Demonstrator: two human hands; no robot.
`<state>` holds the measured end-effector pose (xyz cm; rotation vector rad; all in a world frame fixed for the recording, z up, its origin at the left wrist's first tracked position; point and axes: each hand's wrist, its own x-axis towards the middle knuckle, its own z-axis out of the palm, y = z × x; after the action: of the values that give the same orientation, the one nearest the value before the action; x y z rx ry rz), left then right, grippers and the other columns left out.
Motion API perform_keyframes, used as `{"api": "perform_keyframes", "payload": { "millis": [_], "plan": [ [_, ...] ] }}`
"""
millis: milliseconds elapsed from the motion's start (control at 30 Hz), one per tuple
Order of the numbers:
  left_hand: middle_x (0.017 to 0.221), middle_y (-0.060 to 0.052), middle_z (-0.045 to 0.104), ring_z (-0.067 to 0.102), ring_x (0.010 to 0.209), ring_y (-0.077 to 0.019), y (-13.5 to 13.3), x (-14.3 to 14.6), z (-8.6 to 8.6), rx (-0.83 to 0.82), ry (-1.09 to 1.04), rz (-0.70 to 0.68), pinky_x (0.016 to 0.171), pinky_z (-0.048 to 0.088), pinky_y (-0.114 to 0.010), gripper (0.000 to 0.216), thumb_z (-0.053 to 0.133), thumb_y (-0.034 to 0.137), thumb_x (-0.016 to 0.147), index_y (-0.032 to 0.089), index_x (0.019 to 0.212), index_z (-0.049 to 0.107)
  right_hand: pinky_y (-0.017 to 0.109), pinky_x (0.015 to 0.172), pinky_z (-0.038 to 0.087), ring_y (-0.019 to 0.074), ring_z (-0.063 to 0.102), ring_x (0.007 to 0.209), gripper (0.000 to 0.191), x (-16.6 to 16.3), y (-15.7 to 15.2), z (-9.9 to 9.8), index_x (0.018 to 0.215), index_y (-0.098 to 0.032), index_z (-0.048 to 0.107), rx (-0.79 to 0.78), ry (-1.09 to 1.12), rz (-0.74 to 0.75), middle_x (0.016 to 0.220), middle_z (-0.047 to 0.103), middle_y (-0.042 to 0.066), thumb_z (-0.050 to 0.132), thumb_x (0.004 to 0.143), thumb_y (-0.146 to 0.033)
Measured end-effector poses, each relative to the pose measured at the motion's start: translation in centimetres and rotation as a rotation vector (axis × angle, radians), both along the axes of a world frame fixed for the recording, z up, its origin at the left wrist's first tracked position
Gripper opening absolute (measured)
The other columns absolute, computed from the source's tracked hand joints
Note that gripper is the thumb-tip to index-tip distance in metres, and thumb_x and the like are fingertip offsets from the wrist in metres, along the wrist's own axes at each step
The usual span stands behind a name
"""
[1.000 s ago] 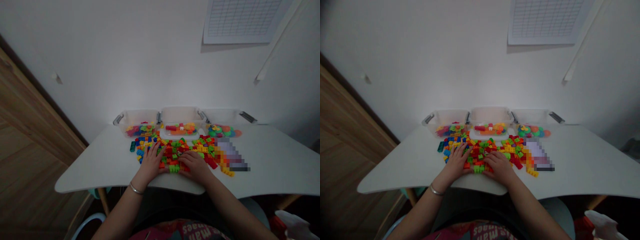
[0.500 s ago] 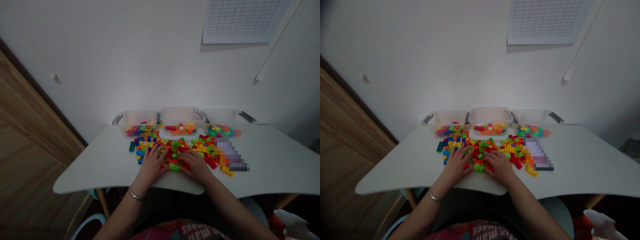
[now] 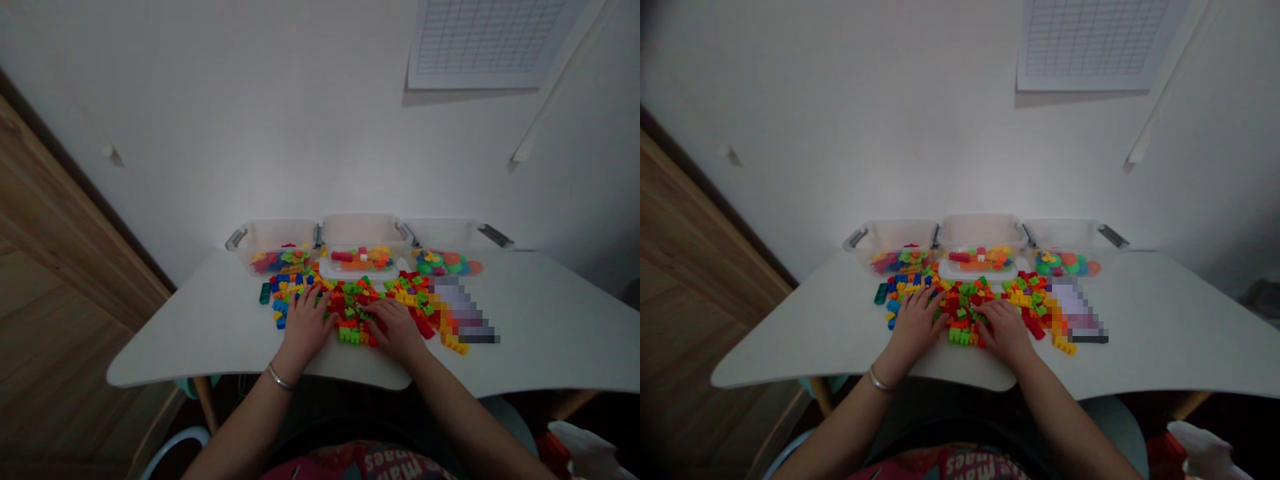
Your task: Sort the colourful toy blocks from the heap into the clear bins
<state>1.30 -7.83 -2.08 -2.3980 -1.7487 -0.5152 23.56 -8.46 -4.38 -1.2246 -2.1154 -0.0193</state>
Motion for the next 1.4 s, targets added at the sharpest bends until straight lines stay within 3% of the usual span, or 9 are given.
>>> {"api": "perform_keyframes", "payload": {
  "millis": [167,300,400,600,767,933,1033,1200,1400],
  "plan": [
    [0.140,-0.009,0.055,0.045,0.133,-0.0309,1.8,0.4,1.7,-0.040,0.020,-0.157,0.110,0.033,-0.057,0.040,0.048,0.041,0.095,0.024,0.130,0.057,0.041,0.093,0.047,0.0230,0.061,0.101,0.020,-0.1,0.0,0.1,0.104,-0.022,0.066,-0.012,0.025,-0.023,0.103,0.070,0.007,0.054,0.087,-0.023],
    [0.121,-0.009,0.066,0.061,0.111,-0.0238,4.3,0.5,3.9,-0.014,-0.059,-0.257,0.100,0.046,-0.041,0.033,0.047,0.033,0.096,0.018,0.121,0.062,0.045,0.094,0.047,0.0253,0.061,0.100,0.020,0.0,0.8,0.4,0.103,-0.021,0.065,-0.029,0.049,-0.089,0.101,0.070,0.008,0.055,0.086,-0.023],
    [0.115,-0.009,0.068,0.062,0.106,-0.0226,6.0,0.3,4.5,-0.013,-0.065,-0.333,0.095,0.048,-0.036,0.031,0.047,0.031,0.096,0.016,0.115,0.065,0.046,0.091,0.049,0.0256,0.062,0.099,0.020,0.1,1.7,0.5,0.102,-0.021,0.066,-0.061,0.076,-0.122,0.102,0.070,0.008,0.055,0.085,-0.024],
    [0.113,-0.010,0.069,0.063,0.104,-0.0234,7.4,-0.5,2.4,-0.013,-0.060,-0.311,0.094,0.050,-0.037,0.025,0.051,0.028,0.093,0.017,0.109,0.067,0.044,0.088,0.049,0.0249,0.062,0.096,0.018,-0.2,3.2,1.0,0.099,-0.022,0.068,-0.087,0.029,-0.127,0.100,0.071,0.008,0.060,0.084,-0.028],
    [0.121,-0.010,0.066,0.059,0.113,-0.0227,8.0,-1.3,0.6,-0.038,-0.131,-0.336,0.102,0.045,-0.038,0.028,0.053,0.027,0.093,0.016,0.115,0.066,0.040,0.083,0.049,0.0226,0.062,0.088,0.009,-0.8,3.8,1.4,0.085,-0.024,0.069,-0.131,-0.031,-0.132,0.088,0.071,0.005,0.062,0.084,-0.028],
    [0.122,-0.009,0.065,0.057,0.115,-0.0213,8.4,-1.7,-0.2,-0.053,-0.174,-0.374,0.104,0.043,-0.041,0.024,0.054,0.024,0.091,0.019,0.111,0.068,0.041,0.083,0.048,0.0235,0.062,0.089,0.009,-1.2,3.9,1.3,0.081,-0.023,0.067,-0.144,-0.011,-0.148,0.088,0.071,0.005,0.060,0.084,-0.028],
    [0.122,-0.009,0.064,0.055,0.116,-0.0208,8.4,-1.8,-0.3,-0.052,-0.179,-0.404,0.105,0.043,-0.042,0.023,0.055,0.020,0.090,0.019,0.108,0.069,0.041,0.084,0.048,0.0242,0.063,0.090,0.010,-1.0,4.0,1.5,0.083,-0.023,0.066,-0.069,0.085,-0.150,0.091,0.071,0.006,0.057,0.085,-0.026],
    [0.112,-0.009,0.065,0.058,0.105,-0.0203,8.4,-1.8,-0.3,-0.062,-0.182,-0.397,0.097,0.047,-0.039,0.021,0.056,0.020,0.089,0.019,0.104,0.070,0.042,0.088,0.048,0.0245,0.064,0.095,0.013,0.4,5.2,4.1,0.086,-0.024,0.064,0.188,0.336,-0.177,0.095,0.071,0.007,0.053,0.087,-0.031],
    [0.108,-0.008,0.065,0.058,0.102,-0.0207,8.5,-1.9,-0.6,-0.060,-0.181,-0.397,0.095,0.047,-0.039,0.021,0.054,0.020,0.089,0.020,0.104,0.070,0.040,0.084,0.049,0.0234,0.063,0.093,0.022,2.0,9.9,8.1,0.088,-0.020,0.066,0.281,0.532,-0.298,0.096,0.072,0.008,0.053,0.084,-0.037]
  ]
}}
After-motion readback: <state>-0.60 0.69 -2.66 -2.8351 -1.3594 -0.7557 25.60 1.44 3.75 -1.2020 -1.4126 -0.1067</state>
